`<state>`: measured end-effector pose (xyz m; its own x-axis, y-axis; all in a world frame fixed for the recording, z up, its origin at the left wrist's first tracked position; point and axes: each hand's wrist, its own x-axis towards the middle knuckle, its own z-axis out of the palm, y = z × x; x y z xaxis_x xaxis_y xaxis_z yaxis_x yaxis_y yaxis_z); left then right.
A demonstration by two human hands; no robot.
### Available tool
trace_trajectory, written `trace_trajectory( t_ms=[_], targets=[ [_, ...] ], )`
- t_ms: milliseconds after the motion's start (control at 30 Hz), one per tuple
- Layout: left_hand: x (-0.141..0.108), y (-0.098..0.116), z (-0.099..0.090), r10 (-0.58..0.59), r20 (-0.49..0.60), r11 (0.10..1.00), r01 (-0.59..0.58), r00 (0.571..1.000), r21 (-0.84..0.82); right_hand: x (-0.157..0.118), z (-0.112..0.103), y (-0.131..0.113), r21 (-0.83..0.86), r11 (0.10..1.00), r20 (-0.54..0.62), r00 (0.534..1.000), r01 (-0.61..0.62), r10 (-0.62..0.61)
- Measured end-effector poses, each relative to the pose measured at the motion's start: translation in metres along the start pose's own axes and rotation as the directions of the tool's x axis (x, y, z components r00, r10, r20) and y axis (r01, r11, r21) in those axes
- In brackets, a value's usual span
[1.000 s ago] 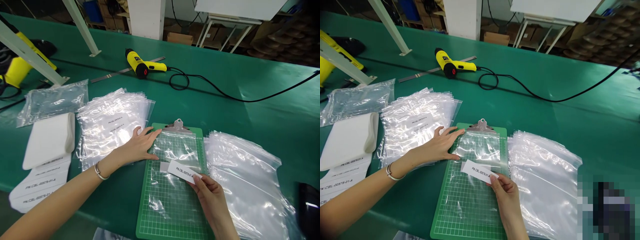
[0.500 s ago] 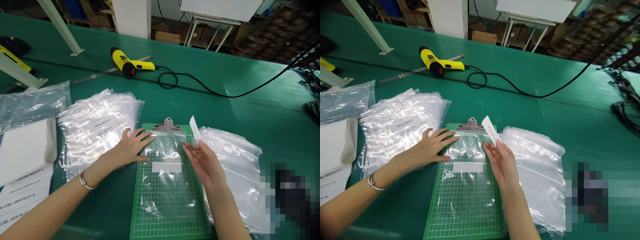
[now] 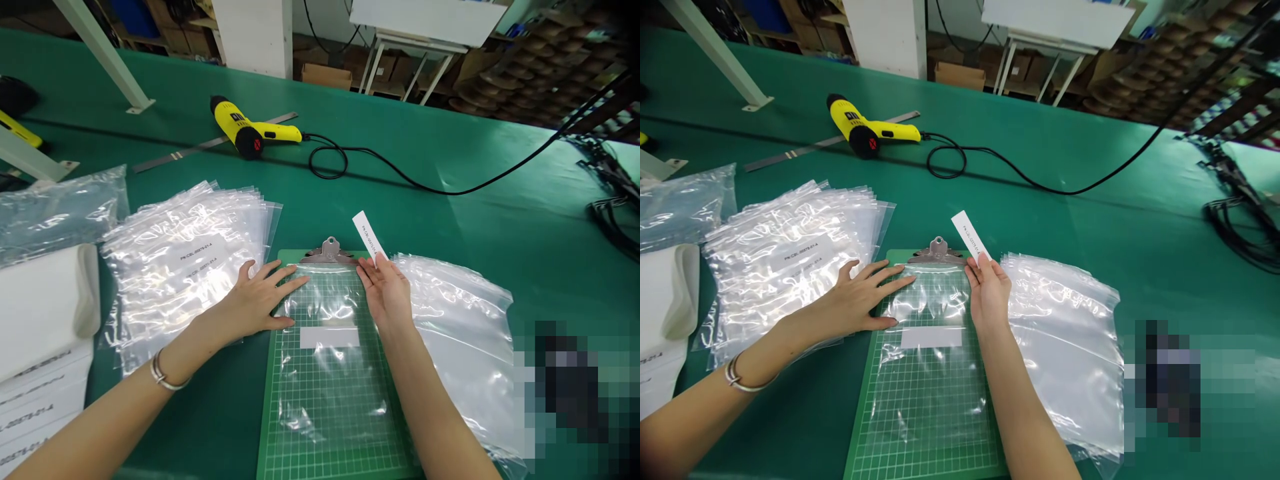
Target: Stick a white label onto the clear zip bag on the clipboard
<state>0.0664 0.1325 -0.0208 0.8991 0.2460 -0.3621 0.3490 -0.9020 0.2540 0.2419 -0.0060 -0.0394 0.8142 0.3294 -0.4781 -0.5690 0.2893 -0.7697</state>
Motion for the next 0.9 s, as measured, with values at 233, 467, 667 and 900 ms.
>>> trace_trajectory(
  t_ms=[233,467,667,900],
  targets=[
    [0.0006,-0.0027,0.0069,-0.008,-0.012,0.999,0.008,1.0,-0.037,-0.0023,-0.0046,-0.0003,-0.028,1.0,0.016,1.0,0.009,-0.009],
    [-0.0004,-0.0027,0.0081,-0.003,-0.023,0.999,0.002,1.0,-0.041,-0.0065,-0.0033,-0.003,-0.005,1.0,0.022,1.0,-0.01,0.01],
    [-0.0006,-0.0043,0.0097,0.0,-0.021,0.997,-0.002,1.0,-0.079,-0.0034,0.0009,0.0037,0.04,0.999,0.024,1.0,-0.004,0.003],
    [-0.003,-0.0058,0.0098,-0.005,-0.06,0.985,-0.005,0.998,-0.172,-0.0043,0.0008,0.0048,0.015,1.0,0.01,1.0,0.004,-0.004]
  ],
)
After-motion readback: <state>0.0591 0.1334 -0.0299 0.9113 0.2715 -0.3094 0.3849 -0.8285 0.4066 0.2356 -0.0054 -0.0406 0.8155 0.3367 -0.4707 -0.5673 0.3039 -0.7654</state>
